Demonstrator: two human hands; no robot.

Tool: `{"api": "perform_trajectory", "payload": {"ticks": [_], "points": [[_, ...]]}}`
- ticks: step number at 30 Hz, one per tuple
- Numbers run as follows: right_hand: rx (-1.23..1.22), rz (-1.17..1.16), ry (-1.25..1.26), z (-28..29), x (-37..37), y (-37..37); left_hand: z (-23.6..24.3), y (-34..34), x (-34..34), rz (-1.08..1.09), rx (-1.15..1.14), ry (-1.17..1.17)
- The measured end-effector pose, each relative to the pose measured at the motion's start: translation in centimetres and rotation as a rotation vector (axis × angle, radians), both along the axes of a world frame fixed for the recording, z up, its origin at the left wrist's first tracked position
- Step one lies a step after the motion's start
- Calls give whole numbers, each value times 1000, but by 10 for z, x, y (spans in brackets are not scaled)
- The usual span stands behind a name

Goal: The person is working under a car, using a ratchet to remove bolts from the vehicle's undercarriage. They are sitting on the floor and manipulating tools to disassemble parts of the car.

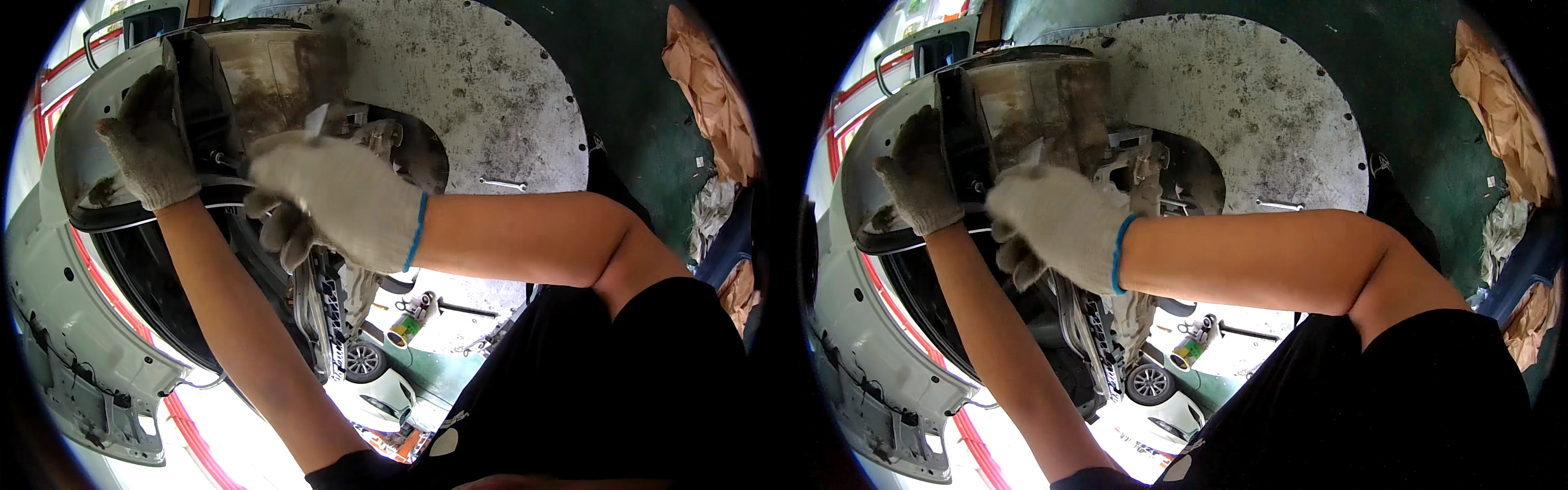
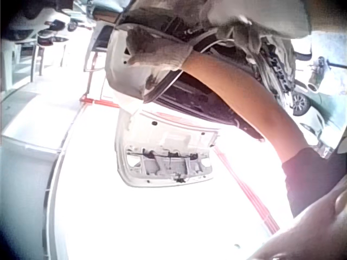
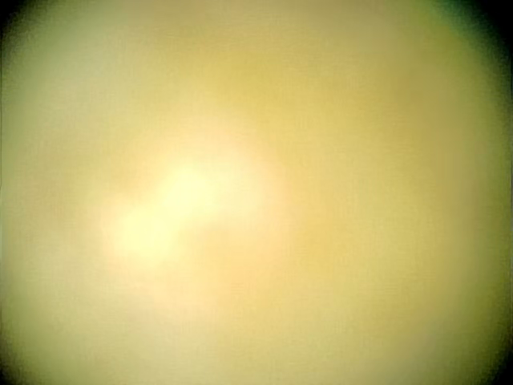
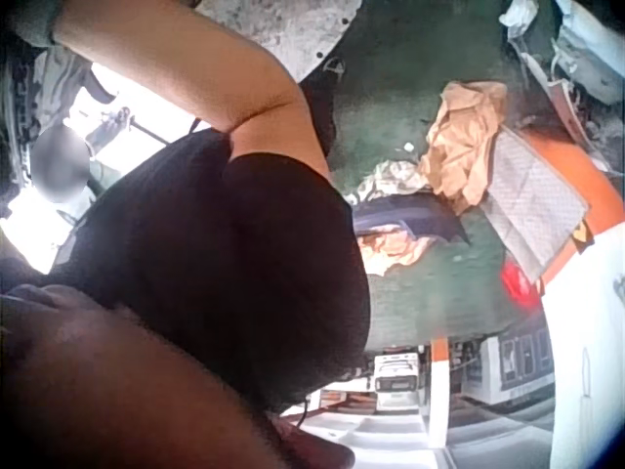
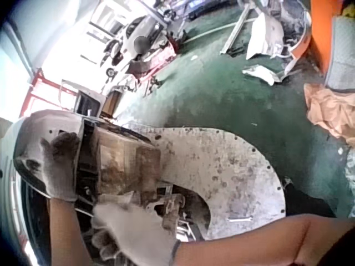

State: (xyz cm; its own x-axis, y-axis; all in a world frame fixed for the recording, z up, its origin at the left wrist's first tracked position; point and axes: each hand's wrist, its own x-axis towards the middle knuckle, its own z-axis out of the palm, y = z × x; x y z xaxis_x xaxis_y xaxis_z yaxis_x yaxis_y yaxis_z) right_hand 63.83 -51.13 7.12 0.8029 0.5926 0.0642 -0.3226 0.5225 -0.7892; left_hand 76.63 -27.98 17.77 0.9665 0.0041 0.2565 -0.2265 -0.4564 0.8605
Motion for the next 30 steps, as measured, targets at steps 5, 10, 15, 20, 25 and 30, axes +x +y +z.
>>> {"api": "perform_trajectory", "payload": {"ticks": [5,10,15,20,25,30], "points": [[-671,-278,-946,2,1,-8,0,-2,5,-11,-54,19],[-467,-130,-587,7,-5,-5,20,8,3,41,45,79],[-351,-201,-412,-10,3,3,84,-44,17,-264,282,-174],[-386,-209,-503,-7,-6,9,8,-10,19,-130,131,17],[-398,-177,-485,-5,-4,7,-2,-3,18,-167,106,92],[-384,-170,-488,-8,1,9,39,-20,20,-194,447,-66]]}}
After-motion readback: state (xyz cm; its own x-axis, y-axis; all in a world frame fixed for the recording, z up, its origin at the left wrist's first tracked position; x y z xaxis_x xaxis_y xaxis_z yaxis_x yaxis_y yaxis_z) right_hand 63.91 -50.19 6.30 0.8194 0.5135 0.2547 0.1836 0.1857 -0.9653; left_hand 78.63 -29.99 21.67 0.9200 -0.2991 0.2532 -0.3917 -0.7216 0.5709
